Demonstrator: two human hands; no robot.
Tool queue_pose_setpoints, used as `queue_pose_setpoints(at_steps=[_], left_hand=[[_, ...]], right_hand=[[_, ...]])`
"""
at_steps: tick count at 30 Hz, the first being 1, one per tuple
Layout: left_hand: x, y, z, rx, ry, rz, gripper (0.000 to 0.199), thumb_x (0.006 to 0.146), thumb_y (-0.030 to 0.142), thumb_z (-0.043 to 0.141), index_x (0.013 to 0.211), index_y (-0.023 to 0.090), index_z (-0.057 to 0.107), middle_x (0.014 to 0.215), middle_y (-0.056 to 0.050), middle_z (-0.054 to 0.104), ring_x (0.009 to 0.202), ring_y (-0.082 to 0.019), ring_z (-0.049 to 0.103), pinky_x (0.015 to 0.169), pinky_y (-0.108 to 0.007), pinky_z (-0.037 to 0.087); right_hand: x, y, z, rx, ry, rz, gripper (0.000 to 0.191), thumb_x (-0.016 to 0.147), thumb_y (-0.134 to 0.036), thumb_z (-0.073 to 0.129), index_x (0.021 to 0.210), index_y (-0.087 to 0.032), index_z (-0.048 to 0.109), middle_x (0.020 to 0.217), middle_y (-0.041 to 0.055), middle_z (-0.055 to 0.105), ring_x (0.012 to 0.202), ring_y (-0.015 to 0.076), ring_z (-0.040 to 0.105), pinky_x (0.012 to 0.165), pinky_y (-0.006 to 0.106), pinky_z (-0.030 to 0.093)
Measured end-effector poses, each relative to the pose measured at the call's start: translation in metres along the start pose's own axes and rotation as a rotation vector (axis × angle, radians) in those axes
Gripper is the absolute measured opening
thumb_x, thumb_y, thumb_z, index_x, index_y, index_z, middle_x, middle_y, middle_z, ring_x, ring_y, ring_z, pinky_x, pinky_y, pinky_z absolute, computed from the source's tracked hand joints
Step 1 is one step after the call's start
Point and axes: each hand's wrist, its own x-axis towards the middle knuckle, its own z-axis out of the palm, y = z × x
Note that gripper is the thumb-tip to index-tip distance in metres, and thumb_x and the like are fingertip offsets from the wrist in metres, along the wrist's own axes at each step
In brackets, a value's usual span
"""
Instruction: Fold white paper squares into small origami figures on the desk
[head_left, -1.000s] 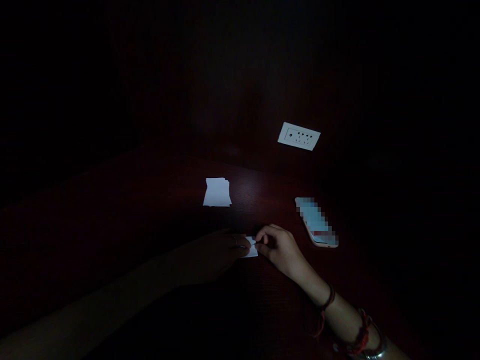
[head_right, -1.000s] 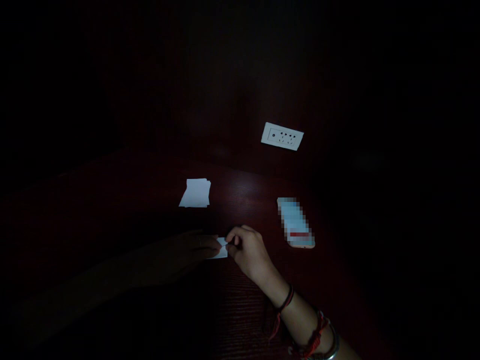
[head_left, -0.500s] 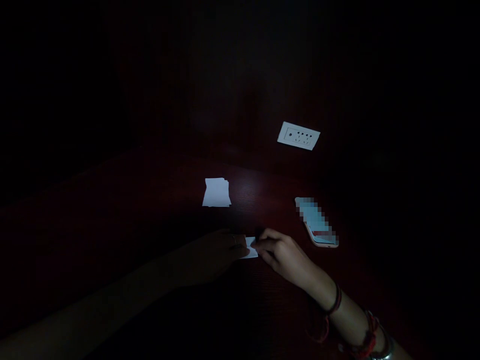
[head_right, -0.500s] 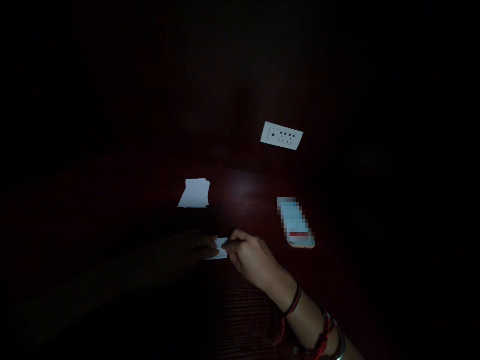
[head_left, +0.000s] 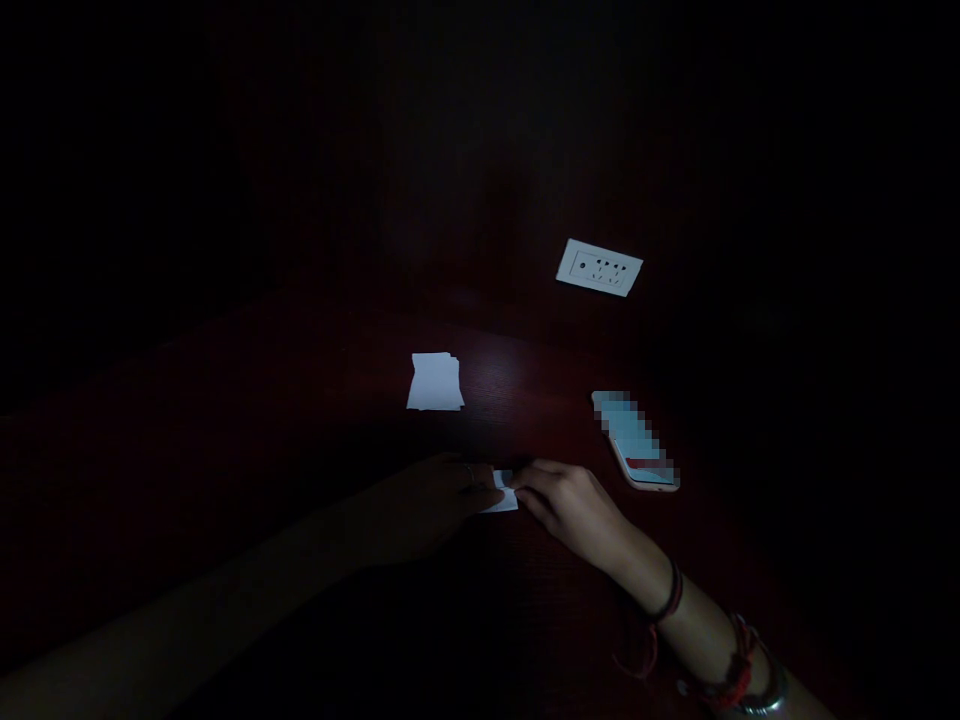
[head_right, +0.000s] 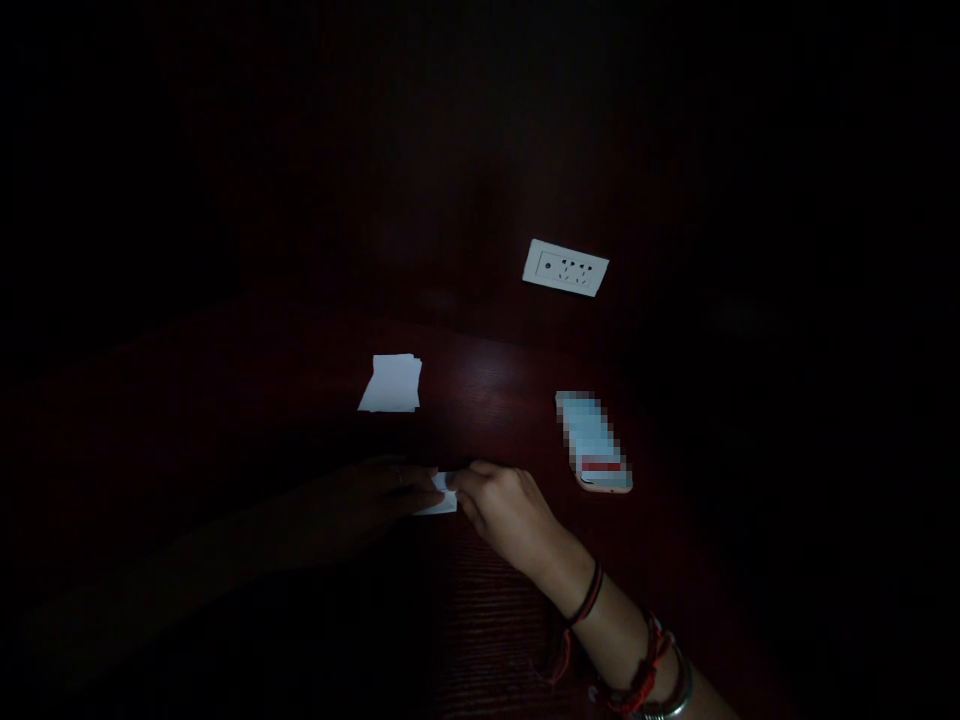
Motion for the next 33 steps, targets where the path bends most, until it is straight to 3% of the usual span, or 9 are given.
queue_pose_setpoints(at_steps=[10,21,28,33], left_hand=[[-0.003,-0.002,0.003,0.016,-0.001,-0.001,0.043,0.079,0.008,0.045,0.12,0.02,0.039,0.117,-0.008,0.047,0.103,-0.022,0.045,0.086,-0.037,0.036],[0.0,0.001,0.001,-0.03,0.036,-0.045,0.028,0.087,0.017,0.038,0.114,0.02,0.044,0.115,-0.007,0.047,0.096,-0.019,0.049,0.082,-0.032,0.037],[-0.002,-0.002,0.013,0.021,0.002,-0.076,0.036,0.082,0.011,0.042,0.117,0.02,0.042,0.116,-0.007,0.047,0.096,-0.02,0.048,0.082,-0.033,0.037],[-0.007,-0.01,0.011,0.025,-0.031,-0.001,0.048,0.075,0.005,0.045,0.12,0.022,0.04,0.121,-0.006,0.044,0.104,-0.022,0.044,0.087,-0.035,0.035]], right_hand=[[-0.001,0.002,-0.001,-0.018,-0.052,-0.072,0.024,0.081,-0.011,0.043,0.092,-0.019,0.062,0.089,0.0032,0.059,0.078,0.0109,0.056,0.072,0.019,0.041],[-0.003,0.002,-0.007,-0.073,-0.103,-0.12,0.033,0.08,-0.01,0.043,0.107,-0.025,0.056,0.095,0.0026,0.057,0.081,0.0112,0.056,0.073,0.02,0.042],[-0.003,0.004,-0.007,-0.111,-0.12,-0.133,0.035,0.08,-0.011,0.042,0.11,-0.026,0.054,0.097,0.0026,0.057,0.082,0.0121,0.056,0.073,0.021,0.042],[-0.004,0.005,-0.007,-0.1,-0.127,-0.136,0.034,0.081,-0.011,0.041,0.109,-0.026,0.055,0.098,0.0024,0.057,0.084,0.0122,0.056,0.074,0.022,0.042]])
